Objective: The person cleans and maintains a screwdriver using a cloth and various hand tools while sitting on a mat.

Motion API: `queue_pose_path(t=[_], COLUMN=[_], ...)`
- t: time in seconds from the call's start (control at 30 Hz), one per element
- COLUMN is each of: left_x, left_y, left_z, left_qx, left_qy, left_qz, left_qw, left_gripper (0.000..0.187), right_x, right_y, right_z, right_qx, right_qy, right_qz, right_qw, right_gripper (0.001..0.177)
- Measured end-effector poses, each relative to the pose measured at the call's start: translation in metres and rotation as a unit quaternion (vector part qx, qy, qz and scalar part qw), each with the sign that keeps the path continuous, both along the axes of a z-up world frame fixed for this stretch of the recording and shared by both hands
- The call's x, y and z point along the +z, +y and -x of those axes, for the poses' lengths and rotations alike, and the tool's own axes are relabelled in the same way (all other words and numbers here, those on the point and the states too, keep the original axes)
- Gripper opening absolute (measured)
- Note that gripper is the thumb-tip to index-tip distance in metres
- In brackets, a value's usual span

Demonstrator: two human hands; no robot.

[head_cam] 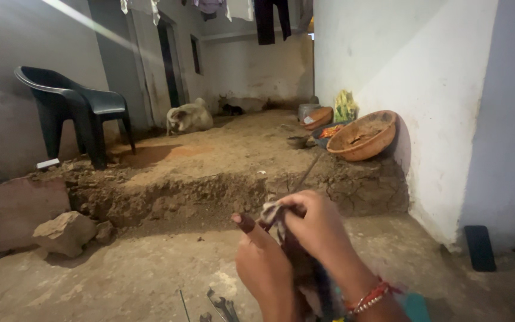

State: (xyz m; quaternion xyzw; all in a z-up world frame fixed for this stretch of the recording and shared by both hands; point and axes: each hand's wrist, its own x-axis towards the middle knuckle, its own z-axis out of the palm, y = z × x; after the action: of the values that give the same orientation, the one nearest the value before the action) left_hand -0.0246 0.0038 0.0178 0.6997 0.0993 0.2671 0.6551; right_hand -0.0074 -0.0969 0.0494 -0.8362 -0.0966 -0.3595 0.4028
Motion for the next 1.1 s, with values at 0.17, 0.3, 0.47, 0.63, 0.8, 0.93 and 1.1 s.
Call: queue_pose_path(t=[0.17,0.3,0.47,0.63,0.8,0.93,1.1], left_x=[0.008,0.009,0.004,0.004,0.017,0.022,0.016], left_y=[0.001,0.002,0.002,0.008,0.009,0.01,0.012], left_z=[0.009,0.01,0.0,0.002,0.01,0.017,0.018], left_qx=[0.01,0.027,0.013,0.018,-0.005,0.018,0.057], left_qy=[-0.029,-0.032,0.036,-0.014,0.07,0.039,0.054], left_qz=[-0.001,-0.016,-0.029,0.027,0.039,-0.026,-0.208], left_qw=[1.0,0.999,0.999,0.999,0.997,0.999,0.975], left_gripper=[0.106,0.109,0.105,0.104,0.09,0.068,0.043], right_x=[0.001,-0.001,-0.001,-0.005,0.0,0.008,0.011], right_y=[-0.014,-0.013,0.005,0.003,-0.017,-0.016,-0.008], right_z=[-0.012,-0.011,0.001,-0.011,-0.023,-0.019,-0.007], right_qx=[-0.076,-0.091,-0.036,-0.003,-0.095,-0.003,0.004], right_qy=[-0.099,-0.161,-0.065,-0.083,-0.117,0.078,0.058], right_qz=[-0.061,-0.039,0.017,-0.002,-0.041,-0.22,-0.217], right_qw=[0.99,0.982,0.997,0.997,0.988,0.972,0.974], right_gripper=[0.022,0.019,0.019,0.021,0.024,0.028,0.025])
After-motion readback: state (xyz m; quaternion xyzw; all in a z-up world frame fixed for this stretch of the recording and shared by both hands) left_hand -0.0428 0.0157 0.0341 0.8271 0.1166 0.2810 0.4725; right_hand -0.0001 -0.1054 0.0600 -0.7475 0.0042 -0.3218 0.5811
